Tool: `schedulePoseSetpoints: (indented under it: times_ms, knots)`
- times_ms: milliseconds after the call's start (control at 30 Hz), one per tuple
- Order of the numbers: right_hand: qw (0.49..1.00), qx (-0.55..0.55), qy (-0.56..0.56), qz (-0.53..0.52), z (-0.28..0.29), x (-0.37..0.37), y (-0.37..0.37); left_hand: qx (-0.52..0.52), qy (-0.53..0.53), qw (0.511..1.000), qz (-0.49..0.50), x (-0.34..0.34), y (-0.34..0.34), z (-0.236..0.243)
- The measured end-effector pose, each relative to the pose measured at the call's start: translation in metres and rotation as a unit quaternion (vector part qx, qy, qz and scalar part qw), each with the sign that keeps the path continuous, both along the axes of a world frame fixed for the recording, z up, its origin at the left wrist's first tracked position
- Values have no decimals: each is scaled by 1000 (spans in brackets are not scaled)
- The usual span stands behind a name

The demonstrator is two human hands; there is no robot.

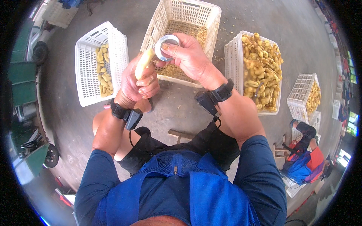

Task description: The person peels ginger by hand using a metal peeling ring, placing the peeled pieces and skin into crates.

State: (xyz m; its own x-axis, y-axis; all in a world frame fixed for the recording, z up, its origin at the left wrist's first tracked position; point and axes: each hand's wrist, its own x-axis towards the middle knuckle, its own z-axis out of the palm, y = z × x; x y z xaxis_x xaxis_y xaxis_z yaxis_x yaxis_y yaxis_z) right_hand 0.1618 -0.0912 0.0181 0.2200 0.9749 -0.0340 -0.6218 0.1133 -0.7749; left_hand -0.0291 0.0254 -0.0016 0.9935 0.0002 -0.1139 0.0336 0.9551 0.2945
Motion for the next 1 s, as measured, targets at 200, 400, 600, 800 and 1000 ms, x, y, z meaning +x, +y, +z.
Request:
schedulePoseSetpoints:
  times_ms: [200,400,600,800,1000]
  knots:
    - [997,-30,-75,-8,-1,-2,0,50,62,997,-10,-1,7,-3]
    - [988,-48,-138,-39,-5,5,-2,191,157,968,42,8,-9,20]
    - [994,-31,-100,-30,-5,-2,0,147,141,978,34,3,-2,6]
    - [997,-38,-53,-35,3,3,-4,58,78,995,21,3,2,0]
    - [979,-25,-202,-32,1,1,-5,95,92,991,-11,5,0,-1]
